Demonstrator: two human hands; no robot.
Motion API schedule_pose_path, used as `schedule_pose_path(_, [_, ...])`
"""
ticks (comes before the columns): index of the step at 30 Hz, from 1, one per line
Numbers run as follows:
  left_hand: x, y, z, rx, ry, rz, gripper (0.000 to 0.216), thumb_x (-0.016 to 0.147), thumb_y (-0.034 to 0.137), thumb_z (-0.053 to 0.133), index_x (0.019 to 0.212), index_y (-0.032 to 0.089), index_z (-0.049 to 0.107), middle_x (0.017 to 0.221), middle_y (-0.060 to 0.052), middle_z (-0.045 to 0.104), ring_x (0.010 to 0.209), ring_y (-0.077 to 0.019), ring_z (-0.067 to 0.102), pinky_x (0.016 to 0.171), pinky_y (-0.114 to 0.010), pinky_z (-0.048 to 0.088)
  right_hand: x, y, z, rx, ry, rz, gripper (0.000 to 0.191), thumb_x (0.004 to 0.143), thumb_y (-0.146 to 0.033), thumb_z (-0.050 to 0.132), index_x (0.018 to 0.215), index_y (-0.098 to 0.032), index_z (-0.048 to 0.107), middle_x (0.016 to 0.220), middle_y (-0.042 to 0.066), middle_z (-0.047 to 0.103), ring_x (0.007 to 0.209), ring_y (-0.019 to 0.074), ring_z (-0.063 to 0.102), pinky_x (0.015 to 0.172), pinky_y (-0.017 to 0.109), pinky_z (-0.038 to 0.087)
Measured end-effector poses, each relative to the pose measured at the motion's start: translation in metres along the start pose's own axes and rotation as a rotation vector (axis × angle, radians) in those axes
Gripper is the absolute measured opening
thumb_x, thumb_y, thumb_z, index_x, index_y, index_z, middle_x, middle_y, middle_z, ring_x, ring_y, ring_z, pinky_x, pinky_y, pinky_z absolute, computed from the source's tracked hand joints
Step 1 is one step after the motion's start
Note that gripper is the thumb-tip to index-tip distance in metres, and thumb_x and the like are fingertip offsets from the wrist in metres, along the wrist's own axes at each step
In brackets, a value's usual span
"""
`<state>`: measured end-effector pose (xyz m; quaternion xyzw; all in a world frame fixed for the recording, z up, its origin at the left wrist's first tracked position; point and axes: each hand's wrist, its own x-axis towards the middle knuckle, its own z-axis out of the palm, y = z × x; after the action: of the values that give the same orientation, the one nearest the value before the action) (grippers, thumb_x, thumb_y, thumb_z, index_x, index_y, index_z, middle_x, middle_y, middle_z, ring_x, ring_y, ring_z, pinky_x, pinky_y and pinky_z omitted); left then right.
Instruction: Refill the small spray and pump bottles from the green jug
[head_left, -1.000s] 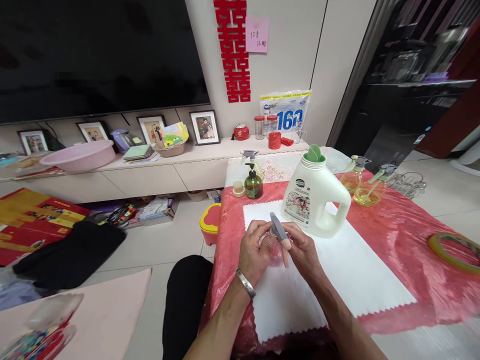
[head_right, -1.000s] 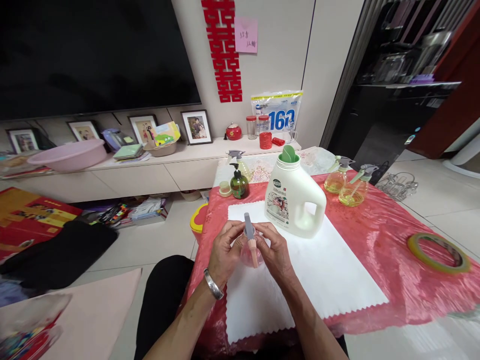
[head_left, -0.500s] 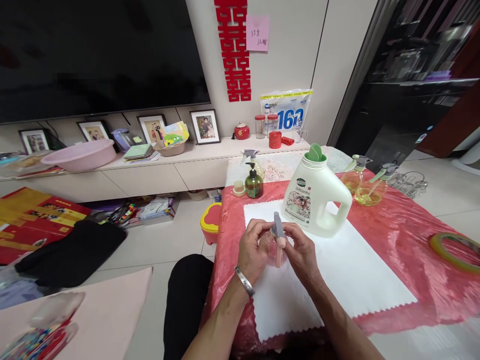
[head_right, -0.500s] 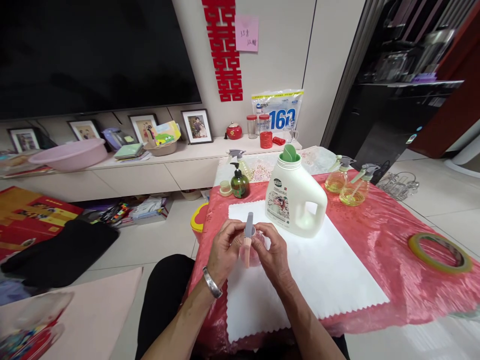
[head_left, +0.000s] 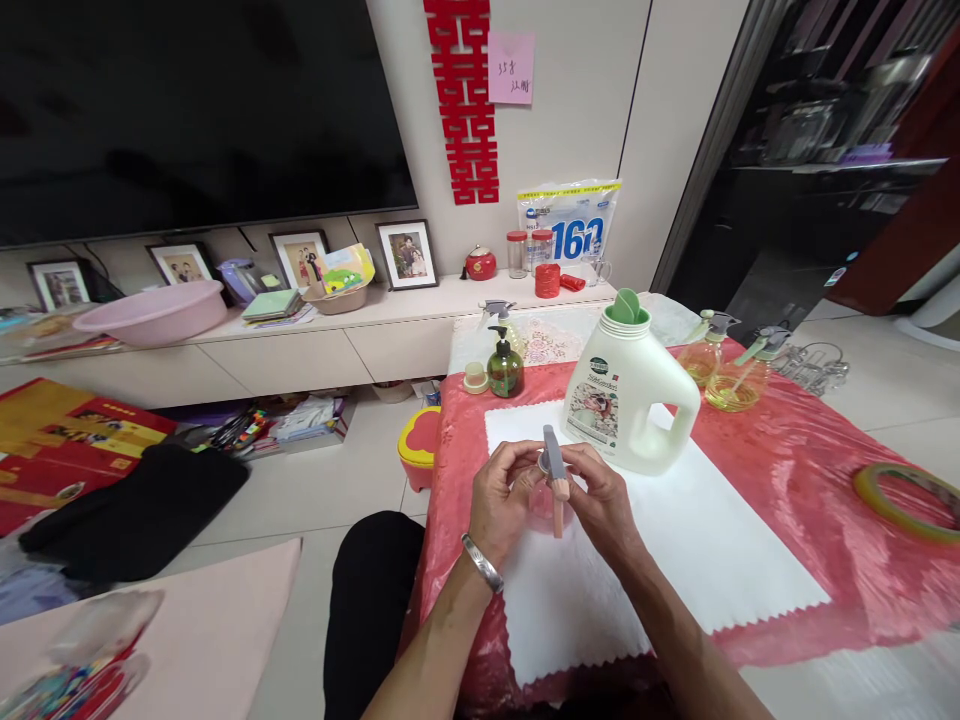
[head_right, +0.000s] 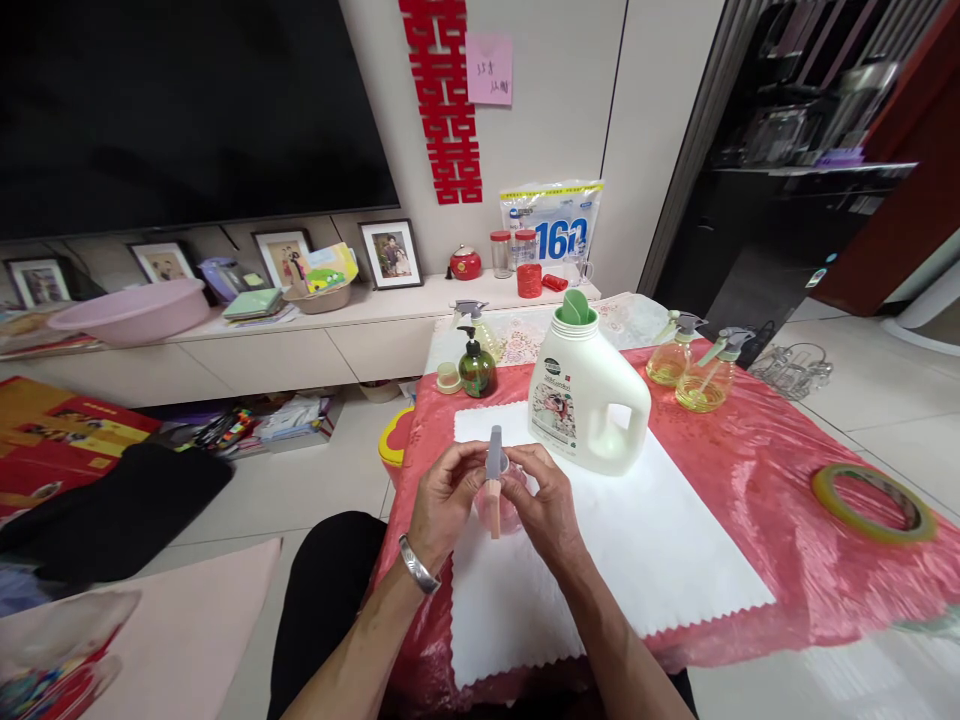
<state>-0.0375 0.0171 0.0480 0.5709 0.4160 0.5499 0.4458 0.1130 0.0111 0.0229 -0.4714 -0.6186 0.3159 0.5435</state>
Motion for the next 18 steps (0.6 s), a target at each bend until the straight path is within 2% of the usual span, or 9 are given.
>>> schedule_pose_path(2, [-0.001,0.001,0.0,-0.021,0.004,-0.036,0.013,0.085,0.023,0.065,0.095,0.021,0.072,0.091,-0.005,0.073,0.087,-0.0207,0.071,0.081,-0.035,0.056,-0.001,-0.001,0.001,-0.008,0.012,-0.001,0.029,0.087,-0.048,0.065,0.103,-0.025,0.074,0.103,0.004,0.067,0.097,0.0193,0.061,0.086,0.032,0.048])
schedule_pose_path(5, [0.0,0.002,-0.002,0.065,-0.008,0.018,0.015,0.086,0.02,0.062,0.093,0.02,0.075,0.092,-0.006,0.072,0.088,-0.0202,0.07,0.081,-0.033,0.054,-0.001,-0.003,0.004,-0.02,0.044,-0.001,0.029,0.084,-0.048,0.068,0.099,-0.024,0.072,0.103,0.004,0.067,0.096,0.0195,0.06,0.085,0.032,0.047])
schedule_pose_path(8, [0.001,0.002,-0.006,0.12,-0.066,0.089,0.022,0.09,0.02,0.055,0.097,0.021,0.076,0.098,-0.007,0.071,0.089,-0.0194,0.069,0.083,-0.034,0.055,-0.004,-0.004,0.009,-0.029,0.101,0.008,0.028,0.083,-0.046,0.069,0.098,-0.022,0.069,0.101,0.004,0.066,0.095,0.0195,0.06,0.084,0.032,0.047])
schedule_pose_path(11, [0.0,0.002,-0.011,0.104,-0.123,0.1,0.027,0.092,0.022,0.051,0.104,0.023,0.076,0.104,-0.007,0.07,0.092,-0.0196,0.067,0.087,-0.036,0.055,-0.007,-0.002,0.015,-0.033,0.15,0.019,0.024,0.081,-0.041,0.069,0.096,-0.022,0.067,0.1,0.004,0.065,0.095,0.0195,0.059,0.085,0.033,0.047])
schedule_pose_path(14, [-0.004,0.001,-0.013,0.039,-0.189,0.047,0.035,0.087,0.019,0.055,0.118,0.023,0.072,0.117,-0.009,0.065,0.106,-0.0224,0.065,0.097,-0.04,0.053,-0.01,0.0,0.02,-0.032,0.196,0.028,0.022,0.08,-0.037,0.07,0.095,-0.021,0.065,0.101,0.004,0.065,0.095,0.019,0.059,0.086,0.034,0.047])
schedule_pose_path(18, [-0.01,-0.007,-0.014,-0.072,-0.277,0.004,0.059,0.077,0.021,0.069,0.135,0.024,0.06,0.132,-0.011,0.057,0.127,-0.0279,0.055,0.109,-0.043,0.046,-0.012,0.004,0.026,-0.026,0.244,0.047,0.025,0.077,-0.037,0.071,0.095,-0.021,0.064,0.099,0.004,0.065,0.092,0.0188,0.06,0.085,0.034,0.048])
